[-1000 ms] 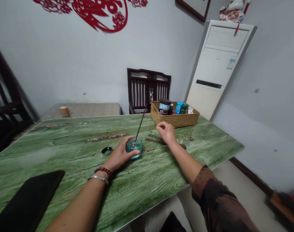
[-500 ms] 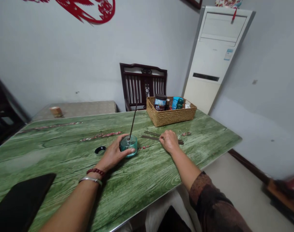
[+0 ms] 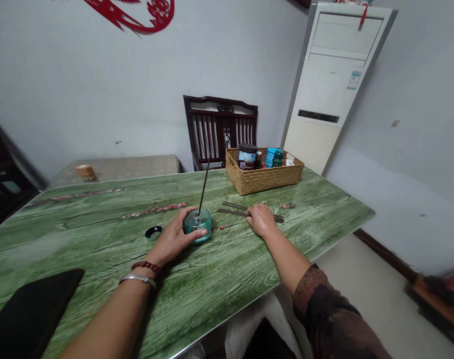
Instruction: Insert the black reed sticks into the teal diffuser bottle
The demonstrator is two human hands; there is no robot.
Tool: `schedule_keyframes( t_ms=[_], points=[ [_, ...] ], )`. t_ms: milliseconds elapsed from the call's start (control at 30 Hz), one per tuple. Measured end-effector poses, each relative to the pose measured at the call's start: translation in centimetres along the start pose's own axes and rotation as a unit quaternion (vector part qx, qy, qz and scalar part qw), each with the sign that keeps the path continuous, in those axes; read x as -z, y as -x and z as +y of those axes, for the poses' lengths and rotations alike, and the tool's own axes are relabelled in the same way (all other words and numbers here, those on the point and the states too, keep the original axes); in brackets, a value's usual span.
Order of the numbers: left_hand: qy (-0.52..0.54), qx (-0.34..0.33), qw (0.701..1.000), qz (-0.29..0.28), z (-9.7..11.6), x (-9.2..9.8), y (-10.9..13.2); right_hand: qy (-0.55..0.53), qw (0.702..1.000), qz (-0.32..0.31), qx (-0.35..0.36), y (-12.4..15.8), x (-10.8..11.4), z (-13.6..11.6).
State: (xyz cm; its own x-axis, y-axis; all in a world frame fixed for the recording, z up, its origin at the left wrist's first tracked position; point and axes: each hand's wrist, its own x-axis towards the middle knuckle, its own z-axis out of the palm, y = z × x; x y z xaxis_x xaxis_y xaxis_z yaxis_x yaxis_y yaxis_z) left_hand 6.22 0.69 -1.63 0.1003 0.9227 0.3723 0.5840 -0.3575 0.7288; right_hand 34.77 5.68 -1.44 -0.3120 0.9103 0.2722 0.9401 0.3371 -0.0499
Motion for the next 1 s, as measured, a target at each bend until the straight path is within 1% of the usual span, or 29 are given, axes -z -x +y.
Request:
schedule_keyframes(
  t_ms=[167, 533, 667, 733, 800, 867, 933, 1000],
  points=[
    [-0.004, 0.002, 1.000, -0.004, 0.0, 0.0, 0.0, 0.007, 1.000, -0.023, -0.006, 0.1, 0.4, -0.1],
    [0.002, 0.008, 1.000, -0.003, 0.1, 0.1, 0.0, -0.023, 0.999, -0.024, -0.016, 0.4, 1.0, -0.1],
    [0.003, 0.005, 1.000, -0.004, 0.0, 0.1, 0.0, -0.018, 0.997, -0.059, -0.041, 0.5, 1.5, 0.0],
    [0.001, 0.004, 1.000, -0.005, 0.0, 0.1, 0.1, -0.007, 0.997, -0.065, -0.041, 0.6, 1.8, -0.3],
    [0.003, 0.007, 1.000, -0.007, 0.0, 0.1, 0.1, -0.011, 0.998, -0.048, -0.039, 0.7, 2.3, -0.5],
    [0.009, 0.006, 1.000, -0.011, 0.1, 0.1, 0.1, -0.037, 0.998, -0.011, -0.053, 0.7, 3.1, -0.7],
    [0.012, 0.005, 1.000, -0.013, 0.2, 0.1, 0.1, -0.090, 0.992, 0.049, -0.074, 0.5, 4.2, -0.6],
    [0.014, 0.003, 1.000, -0.013, 0.2, 0.1, 0.1, -0.176, 0.972, 0.130, -0.079, 0.1, 5.5, -0.5]
  ],
)
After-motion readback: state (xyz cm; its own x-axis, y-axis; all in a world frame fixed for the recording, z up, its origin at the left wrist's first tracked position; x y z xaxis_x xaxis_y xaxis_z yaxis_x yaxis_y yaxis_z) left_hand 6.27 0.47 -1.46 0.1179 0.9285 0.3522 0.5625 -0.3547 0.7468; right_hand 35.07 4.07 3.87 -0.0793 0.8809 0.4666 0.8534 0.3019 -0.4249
